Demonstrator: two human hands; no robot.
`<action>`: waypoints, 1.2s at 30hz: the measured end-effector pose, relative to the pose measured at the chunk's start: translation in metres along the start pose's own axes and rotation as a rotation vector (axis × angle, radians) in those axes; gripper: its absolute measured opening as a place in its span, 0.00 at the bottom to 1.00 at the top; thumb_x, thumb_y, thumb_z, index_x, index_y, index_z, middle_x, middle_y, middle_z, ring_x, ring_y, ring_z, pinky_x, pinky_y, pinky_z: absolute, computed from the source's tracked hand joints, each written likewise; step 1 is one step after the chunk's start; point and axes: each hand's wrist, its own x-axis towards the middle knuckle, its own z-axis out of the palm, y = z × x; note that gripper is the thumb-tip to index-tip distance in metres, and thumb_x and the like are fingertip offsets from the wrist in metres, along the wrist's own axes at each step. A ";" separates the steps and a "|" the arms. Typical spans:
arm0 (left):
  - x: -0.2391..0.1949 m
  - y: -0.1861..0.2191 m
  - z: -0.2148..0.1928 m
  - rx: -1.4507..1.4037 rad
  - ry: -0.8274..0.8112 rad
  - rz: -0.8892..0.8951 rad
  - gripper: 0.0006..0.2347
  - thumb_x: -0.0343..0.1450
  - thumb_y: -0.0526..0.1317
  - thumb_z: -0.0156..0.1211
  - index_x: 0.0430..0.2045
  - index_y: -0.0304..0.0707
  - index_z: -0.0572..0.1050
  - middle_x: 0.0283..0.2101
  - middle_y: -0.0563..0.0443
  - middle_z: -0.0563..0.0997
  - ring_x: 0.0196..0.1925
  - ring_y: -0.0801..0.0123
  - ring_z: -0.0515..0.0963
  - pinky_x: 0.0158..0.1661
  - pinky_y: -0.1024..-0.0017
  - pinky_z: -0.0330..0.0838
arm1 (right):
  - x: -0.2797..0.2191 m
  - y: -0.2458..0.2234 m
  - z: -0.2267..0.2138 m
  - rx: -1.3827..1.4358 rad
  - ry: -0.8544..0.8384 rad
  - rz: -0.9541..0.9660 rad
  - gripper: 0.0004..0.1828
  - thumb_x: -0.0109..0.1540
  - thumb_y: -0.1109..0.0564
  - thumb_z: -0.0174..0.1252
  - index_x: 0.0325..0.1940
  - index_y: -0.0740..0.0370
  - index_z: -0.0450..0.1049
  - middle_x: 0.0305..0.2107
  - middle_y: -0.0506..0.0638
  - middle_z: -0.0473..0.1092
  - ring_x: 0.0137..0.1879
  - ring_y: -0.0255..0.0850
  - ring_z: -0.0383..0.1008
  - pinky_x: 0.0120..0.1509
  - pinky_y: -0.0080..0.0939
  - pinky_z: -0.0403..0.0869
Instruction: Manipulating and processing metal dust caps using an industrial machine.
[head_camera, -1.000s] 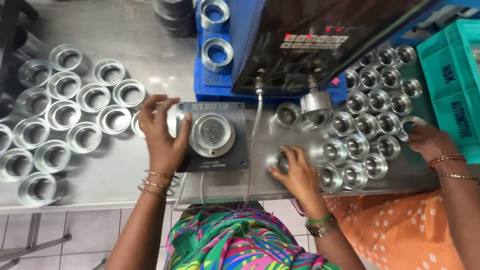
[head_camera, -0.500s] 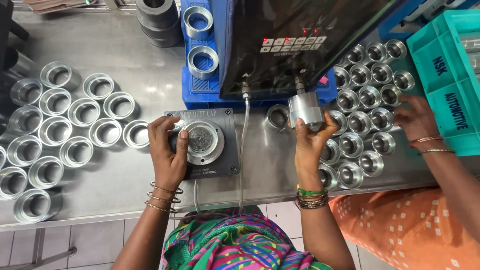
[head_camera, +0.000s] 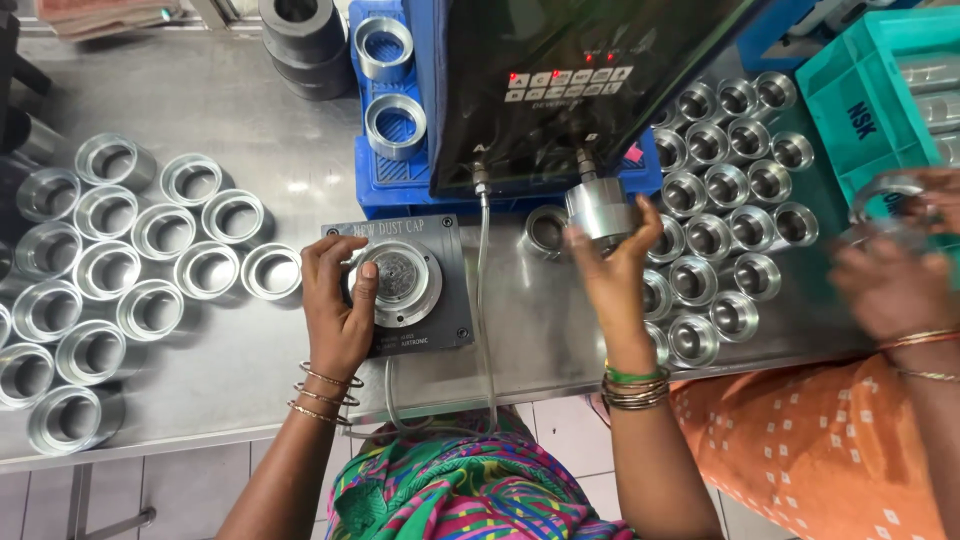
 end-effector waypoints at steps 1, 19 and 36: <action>0.000 0.001 -0.001 -0.001 0.001 0.007 0.14 0.79 0.46 0.54 0.53 0.37 0.73 0.55 0.42 0.68 0.58 0.58 0.73 0.56 0.64 0.72 | -0.003 -0.002 0.006 0.002 -0.002 -0.006 0.40 0.63 0.42 0.62 0.68 0.35 0.43 0.62 0.63 0.64 0.55 0.59 0.78 0.55 0.50 0.85; 0.027 0.042 -0.015 0.281 -0.121 0.250 0.32 0.55 0.49 0.79 0.53 0.39 0.73 0.50 0.44 0.77 0.54 0.50 0.74 0.54 0.56 0.66 | -0.060 0.010 0.034 0.128 -0.126 0.167 0.29 0.59 0.46 0.64 0.61 0.51 0.62 0.54 0.62 0.71 0.43 0.54 0.76 0.41 0.43 0.81; -0.067 -0.073 -0.102 0.653 0.037 -0.340 0.28 0.57 0.51 0.78 0.49 0.43 0.75 0.50 0.44 0.74 0.54 0.49 0.70 0.56 0.53 0.62 | -0.028 0.032 0.023 -1.576 -0.164 -0.599 0.16 0.71 0.47 0.60 0.60 0.54 0.73 0.53 0.50 0.71 0.41 0.42 0.82 0.41 0.38 0.81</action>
